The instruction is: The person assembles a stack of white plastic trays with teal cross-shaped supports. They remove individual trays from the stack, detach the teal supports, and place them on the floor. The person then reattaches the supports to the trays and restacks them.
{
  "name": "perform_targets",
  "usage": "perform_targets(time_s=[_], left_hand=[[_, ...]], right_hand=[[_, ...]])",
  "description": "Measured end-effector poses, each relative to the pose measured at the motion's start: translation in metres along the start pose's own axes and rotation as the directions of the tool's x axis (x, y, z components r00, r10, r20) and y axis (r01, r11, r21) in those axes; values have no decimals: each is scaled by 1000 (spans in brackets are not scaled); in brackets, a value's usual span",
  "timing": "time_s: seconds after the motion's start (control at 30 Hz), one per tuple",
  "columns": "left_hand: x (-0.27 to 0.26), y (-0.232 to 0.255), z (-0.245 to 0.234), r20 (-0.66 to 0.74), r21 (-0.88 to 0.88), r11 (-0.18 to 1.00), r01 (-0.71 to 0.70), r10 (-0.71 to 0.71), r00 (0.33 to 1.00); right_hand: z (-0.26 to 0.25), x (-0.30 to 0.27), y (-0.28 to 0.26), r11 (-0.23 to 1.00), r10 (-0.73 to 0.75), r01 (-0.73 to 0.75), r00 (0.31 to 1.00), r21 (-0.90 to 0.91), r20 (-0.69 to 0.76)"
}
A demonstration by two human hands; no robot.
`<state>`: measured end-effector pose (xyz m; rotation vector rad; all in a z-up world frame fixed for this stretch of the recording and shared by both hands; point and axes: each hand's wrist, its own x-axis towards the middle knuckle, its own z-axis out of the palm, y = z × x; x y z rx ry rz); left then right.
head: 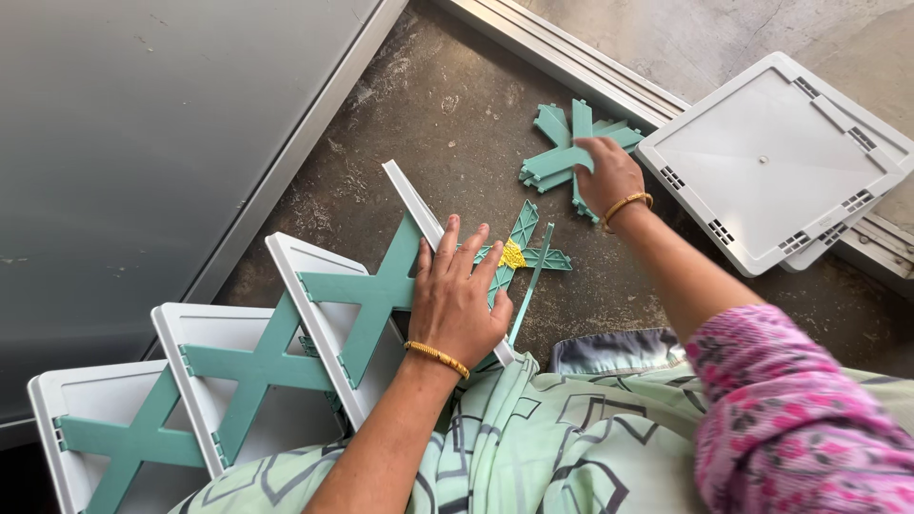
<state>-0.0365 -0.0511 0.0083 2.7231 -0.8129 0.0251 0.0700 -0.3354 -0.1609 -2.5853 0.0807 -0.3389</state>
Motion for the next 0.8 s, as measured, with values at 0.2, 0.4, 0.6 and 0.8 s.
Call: perform_targets(time_s=[0.2, 0.4, 0.6, 0.8], left_hand=[[-3, -11, 7, -66, -62, 998, -24, 19, 998], [-9, -21, 4, -239, -144, 989, -42, 6, 971], [-13, -14, -17, -318, -120, 993, 9, -47, 947], [-20, -20, -33, -367, -61, 991, 117, -132, 921]], right_hand=[[-94, -30, -78, 589, -801, 805, 571, 69, 177], [-95, -104, -142, 531, -826, 799, 412, 284, 384], [-65, -123, -134, 714, -696, 620, 578, 324, 426], [-68, -102, -139, 798, -601, 543, 748, 260, 282]])
